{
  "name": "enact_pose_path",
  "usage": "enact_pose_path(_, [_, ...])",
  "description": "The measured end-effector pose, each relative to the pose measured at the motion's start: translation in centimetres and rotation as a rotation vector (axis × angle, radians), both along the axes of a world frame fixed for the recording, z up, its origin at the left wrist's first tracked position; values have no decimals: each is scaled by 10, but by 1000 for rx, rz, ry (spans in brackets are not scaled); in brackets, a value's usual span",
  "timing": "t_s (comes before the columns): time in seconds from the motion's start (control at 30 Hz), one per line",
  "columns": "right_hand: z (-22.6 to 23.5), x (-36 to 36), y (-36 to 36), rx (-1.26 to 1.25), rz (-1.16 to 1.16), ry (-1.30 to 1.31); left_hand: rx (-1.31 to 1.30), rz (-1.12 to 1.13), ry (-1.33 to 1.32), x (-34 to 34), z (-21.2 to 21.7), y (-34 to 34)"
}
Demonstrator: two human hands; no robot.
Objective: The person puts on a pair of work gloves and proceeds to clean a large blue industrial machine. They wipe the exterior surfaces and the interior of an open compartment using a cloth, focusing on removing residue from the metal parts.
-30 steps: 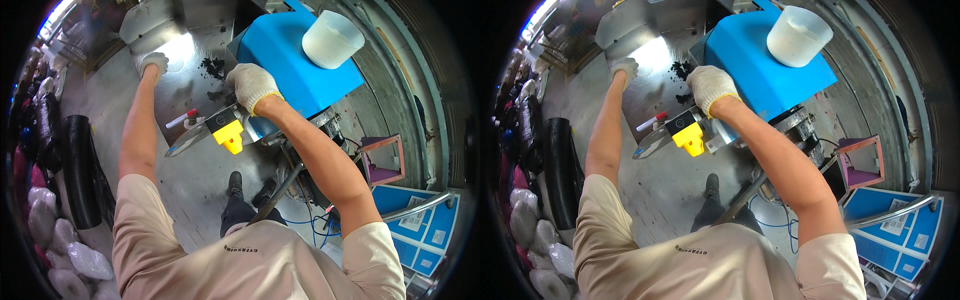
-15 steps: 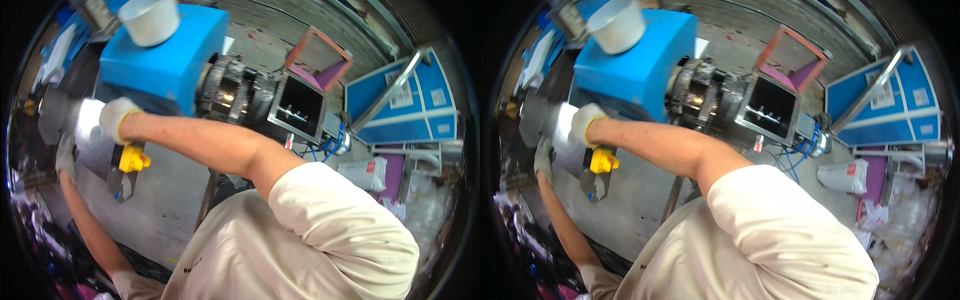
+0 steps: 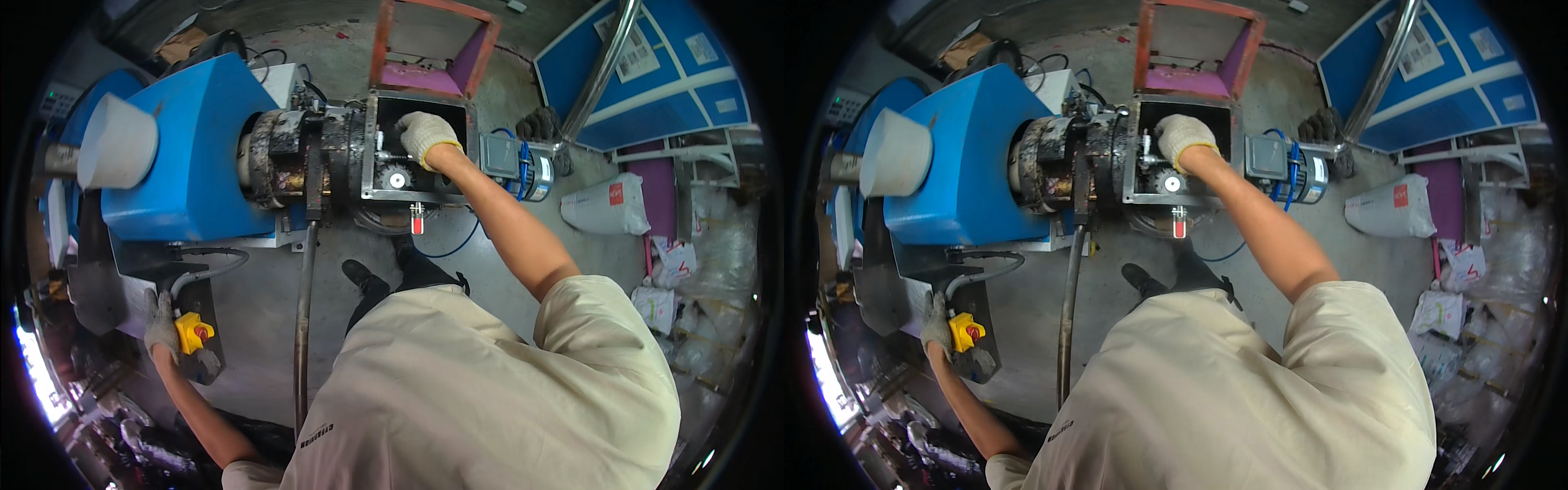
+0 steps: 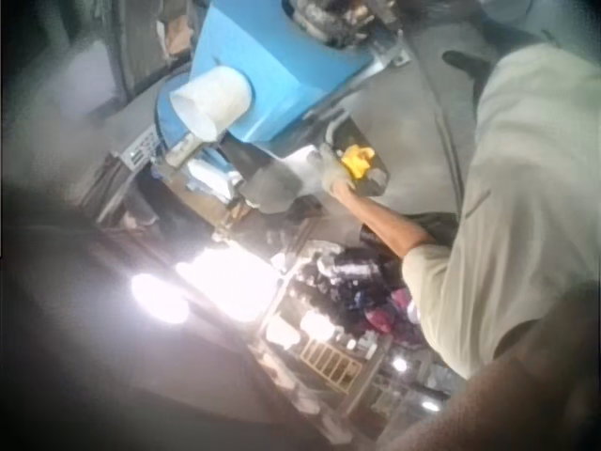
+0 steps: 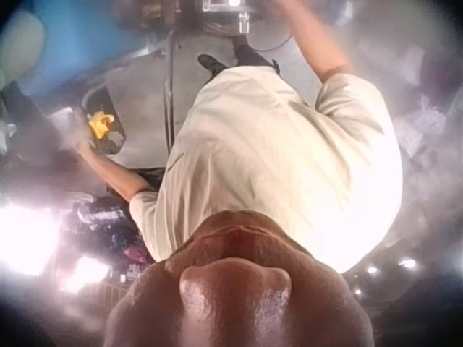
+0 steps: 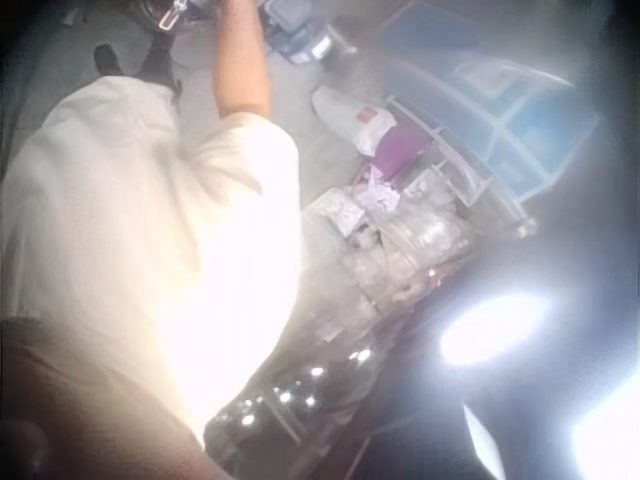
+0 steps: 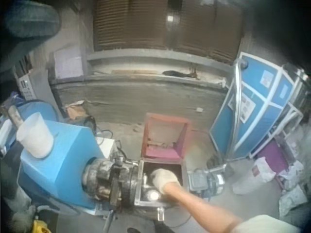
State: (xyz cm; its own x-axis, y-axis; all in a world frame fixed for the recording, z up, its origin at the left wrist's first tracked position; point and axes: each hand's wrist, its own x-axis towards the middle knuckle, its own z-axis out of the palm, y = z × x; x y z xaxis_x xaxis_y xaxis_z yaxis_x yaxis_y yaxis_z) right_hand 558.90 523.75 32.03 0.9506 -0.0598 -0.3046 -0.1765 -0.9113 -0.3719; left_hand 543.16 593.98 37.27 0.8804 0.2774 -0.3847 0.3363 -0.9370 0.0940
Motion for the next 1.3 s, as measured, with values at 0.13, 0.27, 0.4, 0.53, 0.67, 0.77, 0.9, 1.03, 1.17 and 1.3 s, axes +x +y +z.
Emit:
enact_pose_path(0.13, [-106,12,-37,-237,167,289,-386,435,-163,26,3,-72])
enact_pose_path(0.27, [-134,9,-16,-316,115,250,-350,519,-261,26,15,-93])
enact_pose_path(0.4, [-146,16,-9,-352,103,266,-337,602,-299,23,13,-88])
enact_pose_path(0.53, [-154,19,-16,-316,90,245,-358,703,-255,30,21,-119])
enact_pose_path(0.67, [-166,26,-17,-245,105,242,-373,639,-329,25,15,-104])
enact_pose_path(0.77, [-171,29,-19,-208,149,263,-403,619,-327,21,14,-94])
enact_pose_path(0.9, [-178,31,-26,-185,171,274,-436,660,-340,29,16,-115])
enact_pose_path(1.03, [-175,30,-24,-177,312,297,-446,665,-300,19,22,-109])
enact_pose_path(1.17, [-182,41,-34,-225,561,306,-503,653,-329,19,12,-85])
enact_pose_path(1.3, [-194,51,-36,-226,784,353,-511,634,-252,18,11,-76])
